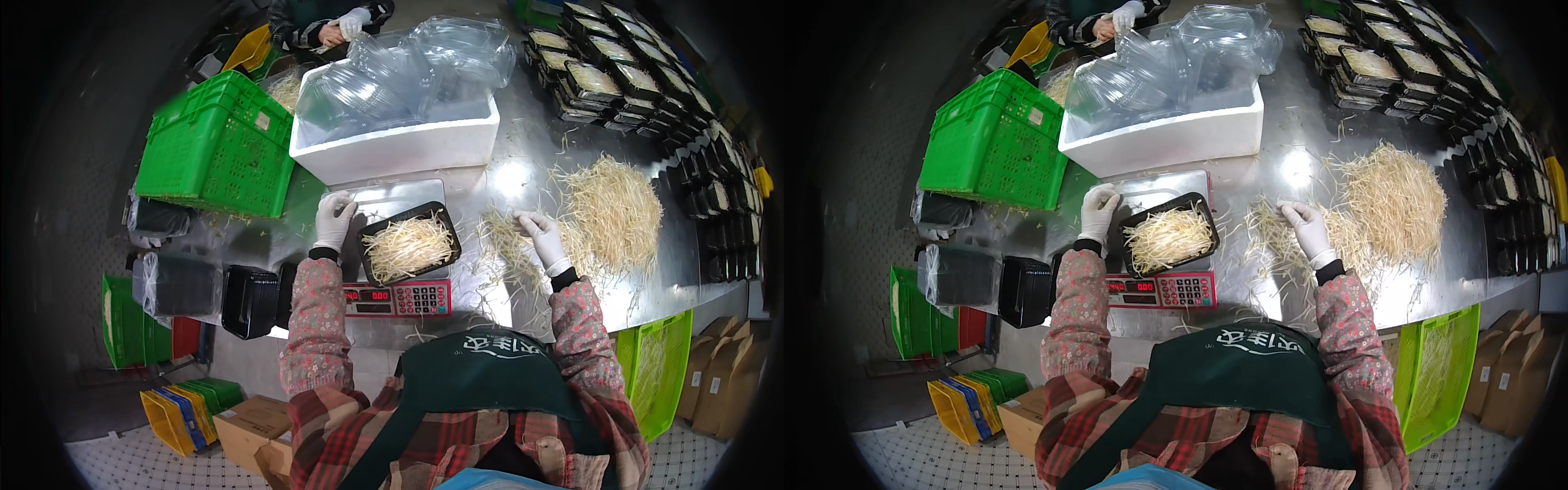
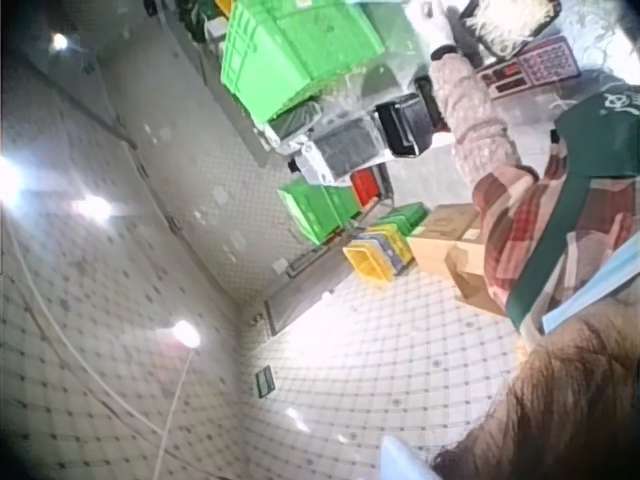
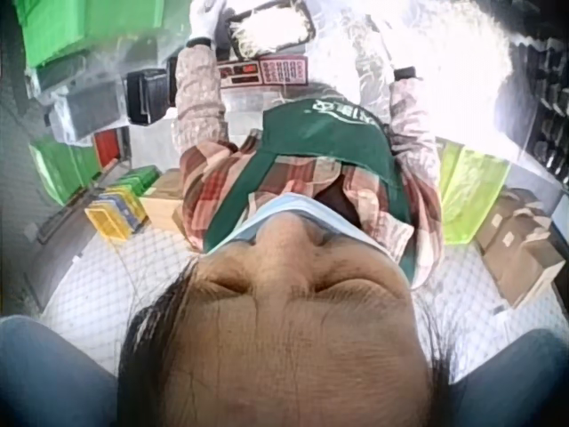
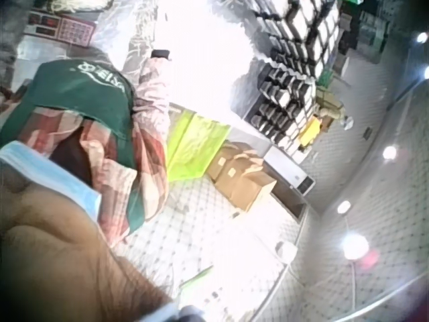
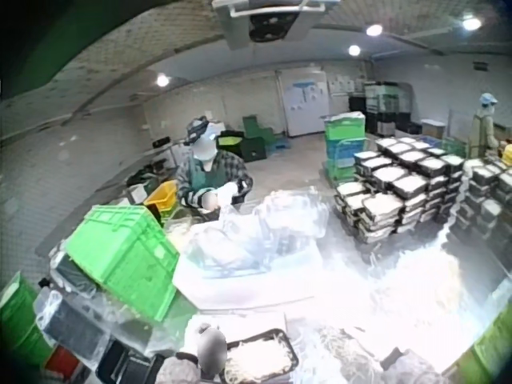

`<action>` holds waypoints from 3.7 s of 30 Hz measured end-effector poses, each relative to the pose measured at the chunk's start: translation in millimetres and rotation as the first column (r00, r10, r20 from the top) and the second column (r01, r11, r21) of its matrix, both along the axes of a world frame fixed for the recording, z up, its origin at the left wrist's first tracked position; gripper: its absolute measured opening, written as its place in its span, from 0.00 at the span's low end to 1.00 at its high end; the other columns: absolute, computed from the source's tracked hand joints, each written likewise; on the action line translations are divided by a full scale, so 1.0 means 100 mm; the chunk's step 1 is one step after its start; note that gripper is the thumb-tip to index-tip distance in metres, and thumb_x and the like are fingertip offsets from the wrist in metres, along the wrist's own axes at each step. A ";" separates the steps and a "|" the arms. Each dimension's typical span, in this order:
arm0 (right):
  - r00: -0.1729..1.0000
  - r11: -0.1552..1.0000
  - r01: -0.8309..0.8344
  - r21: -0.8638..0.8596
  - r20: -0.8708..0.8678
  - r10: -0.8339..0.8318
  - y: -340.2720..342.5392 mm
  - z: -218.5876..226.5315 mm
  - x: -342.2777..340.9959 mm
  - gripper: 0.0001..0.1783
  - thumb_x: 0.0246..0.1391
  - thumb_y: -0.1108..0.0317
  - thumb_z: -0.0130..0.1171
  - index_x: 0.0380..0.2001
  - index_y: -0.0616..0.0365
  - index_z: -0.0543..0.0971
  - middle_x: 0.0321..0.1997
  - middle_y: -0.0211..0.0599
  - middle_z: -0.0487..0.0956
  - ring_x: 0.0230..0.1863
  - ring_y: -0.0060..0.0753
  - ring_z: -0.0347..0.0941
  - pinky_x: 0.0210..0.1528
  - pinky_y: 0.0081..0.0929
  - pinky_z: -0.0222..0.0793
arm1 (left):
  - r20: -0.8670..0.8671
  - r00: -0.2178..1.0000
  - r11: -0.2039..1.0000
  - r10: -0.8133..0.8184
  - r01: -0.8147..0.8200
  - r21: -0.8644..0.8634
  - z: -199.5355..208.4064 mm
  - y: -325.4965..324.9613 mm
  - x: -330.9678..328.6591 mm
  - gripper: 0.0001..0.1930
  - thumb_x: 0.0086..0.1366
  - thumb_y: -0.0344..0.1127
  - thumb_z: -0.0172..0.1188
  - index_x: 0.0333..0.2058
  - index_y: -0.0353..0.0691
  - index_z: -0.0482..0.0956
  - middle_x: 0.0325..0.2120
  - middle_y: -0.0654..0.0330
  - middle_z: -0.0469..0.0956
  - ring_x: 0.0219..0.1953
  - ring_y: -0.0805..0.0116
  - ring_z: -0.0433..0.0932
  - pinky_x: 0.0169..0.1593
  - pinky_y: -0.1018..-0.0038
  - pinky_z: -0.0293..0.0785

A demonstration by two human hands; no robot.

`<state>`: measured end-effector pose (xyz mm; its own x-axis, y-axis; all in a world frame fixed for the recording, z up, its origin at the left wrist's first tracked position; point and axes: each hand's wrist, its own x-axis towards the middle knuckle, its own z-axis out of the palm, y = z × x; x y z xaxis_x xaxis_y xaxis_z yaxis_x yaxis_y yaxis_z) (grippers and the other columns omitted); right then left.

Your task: The person scoops shredded food from a large pile on a metal table into black plastic trays using gloved hands. They place the filled trays onto a digital scale to check the weight, then move the weighed trays to a stack on the right side of the table.

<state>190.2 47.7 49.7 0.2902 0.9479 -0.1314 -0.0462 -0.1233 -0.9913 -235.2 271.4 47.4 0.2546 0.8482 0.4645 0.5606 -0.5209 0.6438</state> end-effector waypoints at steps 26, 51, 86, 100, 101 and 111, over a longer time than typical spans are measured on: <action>0.612 0.641 0.765 0.061 0.240 -0.753 -2.23 -0.64 1.56 0.22 0.60 0.62 0.62 0.54 0.62 0.77 0.51 0.39 0.80 0.52 0.35 0.75 0.54 0.27 0.70 | -0.253 0.963 0.973 -0.094 0.143 0.182 1.29 -1.26 0.65 0.17 0.60 0.26 0.64 0.49 0.33 0.78 0.51 0.51 0.76 0.54 0.55 0.74 0.58 0.65 0.68; 0.687 0.894 0.379 -0.239 0.720 -0.098 -1.68 -0.91 1.52 0.18 0.48 0.67 0.62 0.45 0.56 0.82 0.46 0.51 0.81 0.47 0.50 0.78 0.52 0.35 0.73 | -0.356 0.775 0.839 -0.522 0.389 -0.381 -1.01 -1.72 2.98 0.27 0.50 0.42 0.73 0.48 0.41 0.79 0.52 0.53 0.74 0.52 0.55 0.74 0.54 0.62 0.72; 0.334 0.922 -0.109 -0.371 0.860 0.386 -1.05 -0.65 1.42 0.42 0.40 0.55 0.71 0.62 0.48 0.69 0.55 0.51 0.74 0.56 0.55 0.70 0.55 0.45 0.70 | -0.569 0.574 0.808 -0.589 0.437 -0.395 -0.62 -1.99 3.61 0.43 0.45 0.41 0.74 0.61 0.49 0.65 0.59 0.53 0.66 0.58 0.49 0.68 0.54 0.54 0.71; 0.405 0.969 0.082 -0.233 0.896 0.181 -1.70 -0.91 1.68 0.29 0.44 0.59 0.69 0.52 0.53 0.78 0.49 0.48 0.80 0.52 0.48 0.76 0.54 0.36 0.72 | -0.564 0.784 0.965 -0.261 0.190 -0.182 -0.45 -2.65 2.38 0.24 0.53 0.33 0.69 0.51 0.46 0.77 0.50 0.57 0.74 0.53 0.54 0.72 0.53 0.64 0.72; 0.491 0.950 0.086 -0.299 0.843 0.221 -1.69 -0.99 1.77 0.28 0.44 0.59 0.69 0.51 0.54 0.79 0.48 0.49 0.80 0.51 0.48 0.76 0.53 0.37 0.73 | -0.565 0.772 0.955 -0.291 0.196 -0.225 -0.54 -2.64 2.34 0.25 0.53 0.33 0.69 0.52 0.46 0.76 0.50 0.57 0.74 0.53 0.54 0.72 0.52 0.64 0.72; 0.748 0.993 0.118 -0.007 0.658 -0.084 -1.48 0.14 1.61 0.16 0.52 0.62 0.63 0.43 0.57 0.83 0.33 0.50 0.81 0.35 0.47 0.79 0.40 0.36 0.75 | 0.079 0.782 0.773 -0.618 0.623 -0.116 -0.47 -2.61 2.55 0.24 0.49 0.25 0.64 0.49 0.45 0.79 0.46 0.56 0.78 0.48 0.56 0.77 0.51 0.66 0.74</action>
